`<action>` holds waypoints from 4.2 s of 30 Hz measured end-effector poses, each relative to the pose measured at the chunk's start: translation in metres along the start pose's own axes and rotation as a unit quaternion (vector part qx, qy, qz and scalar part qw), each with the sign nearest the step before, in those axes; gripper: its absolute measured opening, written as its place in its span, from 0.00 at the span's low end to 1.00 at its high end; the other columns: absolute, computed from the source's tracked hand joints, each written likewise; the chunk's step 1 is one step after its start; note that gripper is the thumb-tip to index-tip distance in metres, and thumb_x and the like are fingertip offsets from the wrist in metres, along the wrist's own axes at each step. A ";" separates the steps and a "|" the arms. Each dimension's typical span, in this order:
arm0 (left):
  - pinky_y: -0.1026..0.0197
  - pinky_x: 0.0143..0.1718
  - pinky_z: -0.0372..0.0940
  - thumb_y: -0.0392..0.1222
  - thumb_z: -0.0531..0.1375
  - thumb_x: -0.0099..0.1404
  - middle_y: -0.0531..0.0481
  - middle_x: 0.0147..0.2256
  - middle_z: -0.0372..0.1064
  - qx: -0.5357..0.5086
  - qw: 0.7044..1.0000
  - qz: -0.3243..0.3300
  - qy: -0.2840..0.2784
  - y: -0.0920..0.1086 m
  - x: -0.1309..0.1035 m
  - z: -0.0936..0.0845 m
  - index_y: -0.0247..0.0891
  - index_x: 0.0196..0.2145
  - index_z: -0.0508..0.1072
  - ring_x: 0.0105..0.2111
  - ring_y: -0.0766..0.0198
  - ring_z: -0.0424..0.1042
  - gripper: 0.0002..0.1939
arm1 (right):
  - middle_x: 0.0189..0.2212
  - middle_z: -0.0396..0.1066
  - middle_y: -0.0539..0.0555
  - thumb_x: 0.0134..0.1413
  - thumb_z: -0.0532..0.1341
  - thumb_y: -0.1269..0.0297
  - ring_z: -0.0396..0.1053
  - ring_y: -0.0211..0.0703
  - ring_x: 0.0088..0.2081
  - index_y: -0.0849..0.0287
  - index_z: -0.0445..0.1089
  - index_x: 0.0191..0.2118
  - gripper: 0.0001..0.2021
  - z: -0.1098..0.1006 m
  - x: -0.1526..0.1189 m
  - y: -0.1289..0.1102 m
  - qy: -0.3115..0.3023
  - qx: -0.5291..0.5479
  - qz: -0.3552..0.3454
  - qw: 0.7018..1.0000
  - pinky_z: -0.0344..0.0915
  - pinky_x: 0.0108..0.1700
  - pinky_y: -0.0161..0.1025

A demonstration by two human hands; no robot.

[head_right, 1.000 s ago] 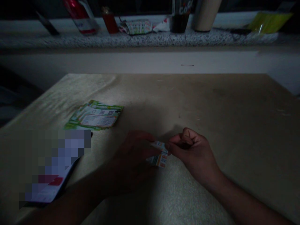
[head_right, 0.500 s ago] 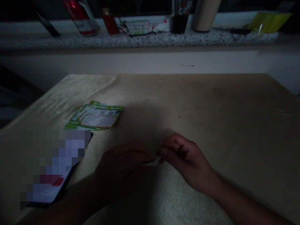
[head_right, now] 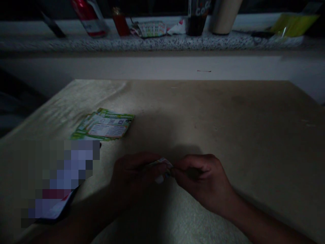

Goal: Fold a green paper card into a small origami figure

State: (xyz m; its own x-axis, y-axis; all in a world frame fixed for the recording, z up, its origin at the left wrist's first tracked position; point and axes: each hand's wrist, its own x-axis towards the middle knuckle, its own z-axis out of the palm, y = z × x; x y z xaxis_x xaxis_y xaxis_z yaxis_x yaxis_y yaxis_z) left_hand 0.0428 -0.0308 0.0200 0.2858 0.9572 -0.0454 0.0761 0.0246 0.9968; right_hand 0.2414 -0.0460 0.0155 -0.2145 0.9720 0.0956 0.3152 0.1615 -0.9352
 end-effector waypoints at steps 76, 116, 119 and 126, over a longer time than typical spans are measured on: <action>0.66 0.25 0.60 0.42 0.55 0.71 0.53 0.26 0.71 0.169 0.982 0.033 -0.081 -0.012 0.008 -0.012 0.36 0.41 0.75 0.24 0.67 0.68 0.10 | 0.25 0.76 0.52 0.57 0.65 0.69 0.71 0.37 0.25 0.56 0.79 0.32 0.05 -0.008 0.003 0.000 0.055 -0.039 -0.020 0.998 0.65 0.25 0.33; 0.54 0.46 0.66 0.36 0.61 0.67 0.47 0.42 0.71 0.355 0.917 0.114 -0.139 -0.015 0.015 -0.030 0.38 0.51 0.71 0.43 0.58 0.71 0.15 | 0.31 0.76 0.51 0.62 0.64 0.70 0.71 0.42 0.36 0.57 0.76 0.41 0.04 -0.027 0.011 0.015 -0.139 -0.187 -0.182 0.955 0.64 0.45 0.47; 0.54 0.51 0.65 0.38 0.64 0.65 0.47 0.47 0.70 0.371 0.898 0.164 -0.172 -0.013 0.011 -0.030 0.39 0.49 0.72 0.47 0.57 0.69 0.14 | 0.33 0.76 0.50 0.61 0.66 0.69 0.72 0.43 0.39 0.54 0.77 0.43 0.06 -0.037 0.012 0.012 -0.157 -0.231 -0.198 0.940 0.62 0.48 0.47; 0.54 0.51 0.64 0.39 0.65 0.67 0.46 0.45 0.71 0.417 0.866 0.212 -0.175 -0.015 0.011 -0.021 0.35 0.45 0.74 0.46 0.57 0.68 0.10 | 0.45 0.77 0.54 0.62 0.65 0.67 0.72 0.48 0.50 0.54 0.75 0.51 0.12 -0.044 0.015 0.027 -0.150 -0.279 -0.232 0.920 0.63 0.54 0.48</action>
State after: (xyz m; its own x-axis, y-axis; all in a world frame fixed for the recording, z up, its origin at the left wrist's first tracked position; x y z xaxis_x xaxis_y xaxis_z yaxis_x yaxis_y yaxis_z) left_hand 0.0245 -0.0143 0.0062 0.7188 0.6788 0.1502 0.5152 -0.6651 0.5405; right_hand 0.2870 -0.0196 0.0069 -0.6654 0.6984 0.2635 0.5324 0.6914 -0.4884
